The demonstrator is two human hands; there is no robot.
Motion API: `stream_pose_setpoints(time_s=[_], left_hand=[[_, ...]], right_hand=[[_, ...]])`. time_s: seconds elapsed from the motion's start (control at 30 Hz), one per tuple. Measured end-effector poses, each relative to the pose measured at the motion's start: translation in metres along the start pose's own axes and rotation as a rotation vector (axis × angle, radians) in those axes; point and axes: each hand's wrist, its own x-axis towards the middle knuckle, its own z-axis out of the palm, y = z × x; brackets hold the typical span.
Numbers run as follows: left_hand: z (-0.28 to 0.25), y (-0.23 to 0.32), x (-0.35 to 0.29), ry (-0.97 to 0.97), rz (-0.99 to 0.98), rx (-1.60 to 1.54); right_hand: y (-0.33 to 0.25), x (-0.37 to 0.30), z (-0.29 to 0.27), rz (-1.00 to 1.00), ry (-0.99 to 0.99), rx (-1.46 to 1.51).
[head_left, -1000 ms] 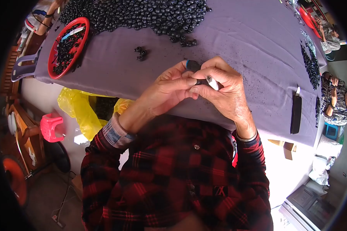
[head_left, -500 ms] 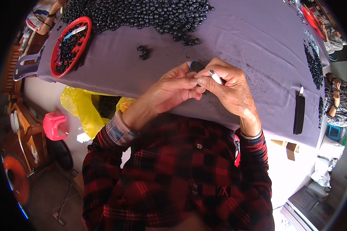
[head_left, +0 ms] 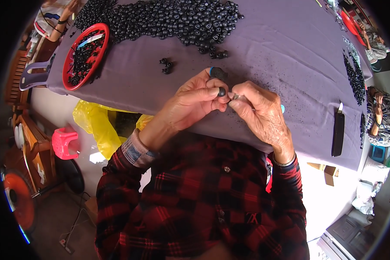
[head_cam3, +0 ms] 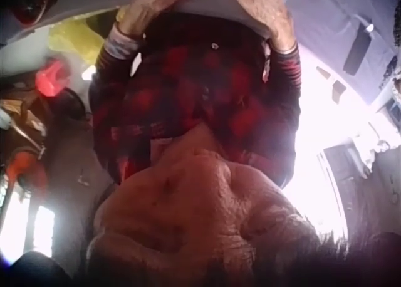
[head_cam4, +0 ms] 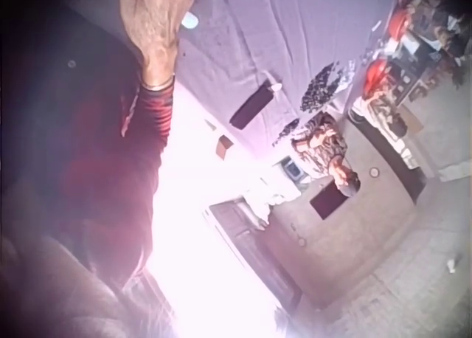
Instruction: The person picks up black plastic pieces from the table, trims and scrapes each piece using a handheld tool, and sets them down onto the table.
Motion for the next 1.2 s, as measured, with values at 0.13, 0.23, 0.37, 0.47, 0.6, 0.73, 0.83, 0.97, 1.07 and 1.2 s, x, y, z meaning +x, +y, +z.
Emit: stream_pose_setpoints(time_s=[0.13,0.23,0.37,0.47,0.6,0.73,0.83,0.97,1.07,1.2], left_hand=[[-0.002,-0.003,-0.001,-0.011,0.005,-0.032],[-0.003,-0.004,-0.002,0.002,-0.015,-0.014],[-0.006,-0.005,0.0,-0.017,-0.014,-0.014],[-0.009,-0.005,0.0,-0.011,-0.019,-0.02],[0.005,-0.024,-0.011,-0.093,-0.082,0.099],[0.003,-0.016,-0.002,-0.002,-0.105,0.037],[-0.002,-0.017,-0.005,0.022,-0.111,-0.001],[0.0,-0.016,-0.008,0.048,-0.125,-0.075],[0.001,-0.009,-0.011,-0.041,-0.195,-0.062],[-0.004,0.002,-0.016,-0.066,-0.237,-0.077]], right_hand=[[-0.003,0.0,0.002,-0.034,-0.024,-0.058],[-0.002,0.0,0.004,-0.036,-0.009,-0.042],[0.001,0.0,0.004,-0.053,-0.018,-0.038],[0.006,0.001,0.006,-0.053,-0.023,0.021],[0.015,0.008,0.001,0.168,0.178,-0.006],[0.014,0.0,-0.019,0.292,0.05,0.173],[0.005,-0.001,-0.008,0.062,-0.007,0.084],[-0.008,-0.002,0.007,0.026,-0.017,0.135],[-0.011,0.0,0.007,0.119,-0.064,0.313],[-0.006,0.022,0.002,0.186,-0.17,0.179]])
